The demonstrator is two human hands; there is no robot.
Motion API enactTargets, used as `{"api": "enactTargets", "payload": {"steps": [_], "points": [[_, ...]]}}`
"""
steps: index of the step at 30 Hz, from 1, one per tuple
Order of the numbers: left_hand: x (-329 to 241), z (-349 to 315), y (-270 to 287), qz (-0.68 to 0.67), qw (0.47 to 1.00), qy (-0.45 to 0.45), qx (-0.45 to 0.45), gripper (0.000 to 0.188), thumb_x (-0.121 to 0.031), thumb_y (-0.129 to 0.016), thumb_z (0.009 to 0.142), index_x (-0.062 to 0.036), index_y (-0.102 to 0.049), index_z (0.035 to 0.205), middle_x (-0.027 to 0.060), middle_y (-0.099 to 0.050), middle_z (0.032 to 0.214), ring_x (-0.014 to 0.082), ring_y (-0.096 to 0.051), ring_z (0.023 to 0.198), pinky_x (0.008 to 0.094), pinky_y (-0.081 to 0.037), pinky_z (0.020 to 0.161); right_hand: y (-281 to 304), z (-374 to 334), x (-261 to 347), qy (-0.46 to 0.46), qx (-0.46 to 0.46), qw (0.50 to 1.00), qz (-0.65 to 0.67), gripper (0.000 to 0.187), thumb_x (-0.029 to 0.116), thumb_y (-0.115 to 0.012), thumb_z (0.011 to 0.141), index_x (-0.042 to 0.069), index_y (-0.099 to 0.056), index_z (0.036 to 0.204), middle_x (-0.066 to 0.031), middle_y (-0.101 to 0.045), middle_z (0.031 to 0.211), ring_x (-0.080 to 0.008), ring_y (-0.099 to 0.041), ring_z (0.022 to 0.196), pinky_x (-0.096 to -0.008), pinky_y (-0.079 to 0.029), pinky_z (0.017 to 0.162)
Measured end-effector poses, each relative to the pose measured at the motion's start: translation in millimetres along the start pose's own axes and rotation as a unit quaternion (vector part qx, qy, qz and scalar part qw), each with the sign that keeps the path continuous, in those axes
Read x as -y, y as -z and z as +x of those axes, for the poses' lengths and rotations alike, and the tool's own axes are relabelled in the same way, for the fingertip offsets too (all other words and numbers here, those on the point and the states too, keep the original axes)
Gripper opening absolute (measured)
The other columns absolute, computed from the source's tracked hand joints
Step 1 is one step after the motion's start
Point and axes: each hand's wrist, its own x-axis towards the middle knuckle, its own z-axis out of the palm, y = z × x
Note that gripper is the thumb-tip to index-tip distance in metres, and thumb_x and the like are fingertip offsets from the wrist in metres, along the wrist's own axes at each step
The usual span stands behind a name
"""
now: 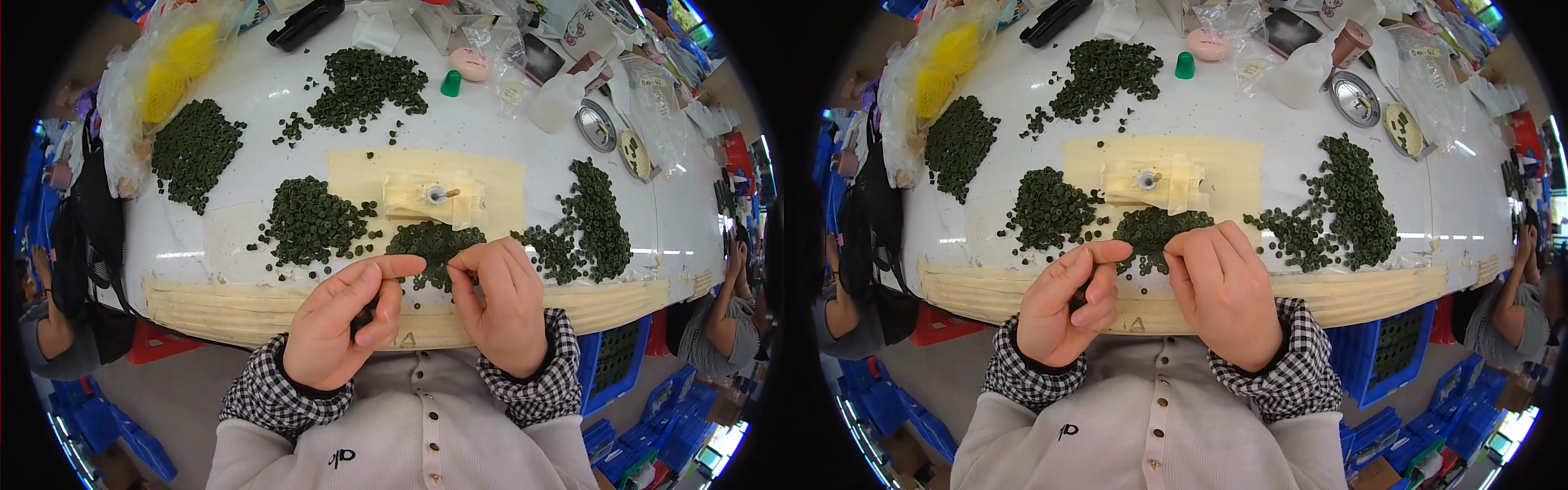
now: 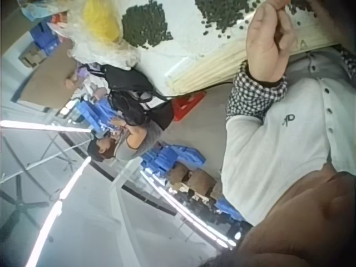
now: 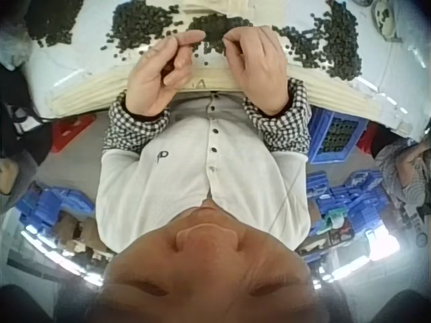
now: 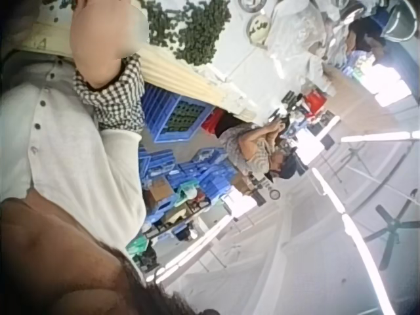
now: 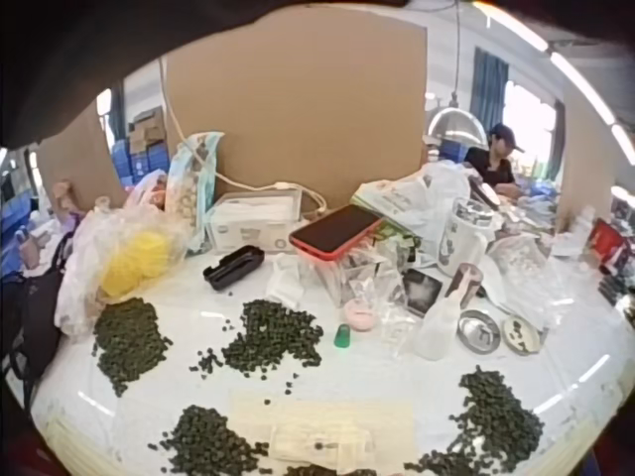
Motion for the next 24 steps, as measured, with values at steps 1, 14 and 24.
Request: {"api": "enactTargets", "payload": {"steps": [1,14,24], "points": [[0.1,0.0,-2.4,0.004,1.0,0.0,-0.008,0.032,-0.018,-0.034,0.099,0.0013,-0.046,0.122,-0.0003,-0.05,0.075,0.0032,-0.033,0.048,0.0176,-0.029,0.045,1.5,-1.5,0.4,-0.005,-0.003,1.0,0.009,0.017,-0.004,-0.065,0.069,0.003,-0.057,0.082,-0.0084,-0.056,0.074,-0.025,-0.052,0.067,-0.033,-0.044,0.06],[5.7,0.5,11.7,-0.016,0.999,-0.029,0.026,0.022,-0.013,-0.046,0.095,-0.0032,-0.055,0.113,0.0064,-0.064,0.093,0.0021,-0.034,0.052,0.0163,-0.03,0.048,10.8,-1.8,1.0,-0.046,-0.011,0.997,0.064,0.019,-0.006,-0.067,0.068,0.002,-0.065,0.085,-0.0078,-0.062,0.074,-0.0225,-0.057,0.065,-0.0303,-0.046,0.058],[10.4,1.7,8.3,-0.045,0.998,-0.026,0.027,0.02,-0.013,-0.048,0.095,-0.0028,-0.056,0.111,0.0055,-0.064,0.089,0.0021,-0.034,0.051,0.0169,-0.03,0.049,20.1,-4.5,8.9,-0.112,-0.021,0.965,0.236,0.014,-0.006,-0.07,0.069,0.0,-0.065,0.08,-0.0089,-0.063,0.078,-0.0164,-0.06,0.066,-0.0251,-0.047,0.059]]}}
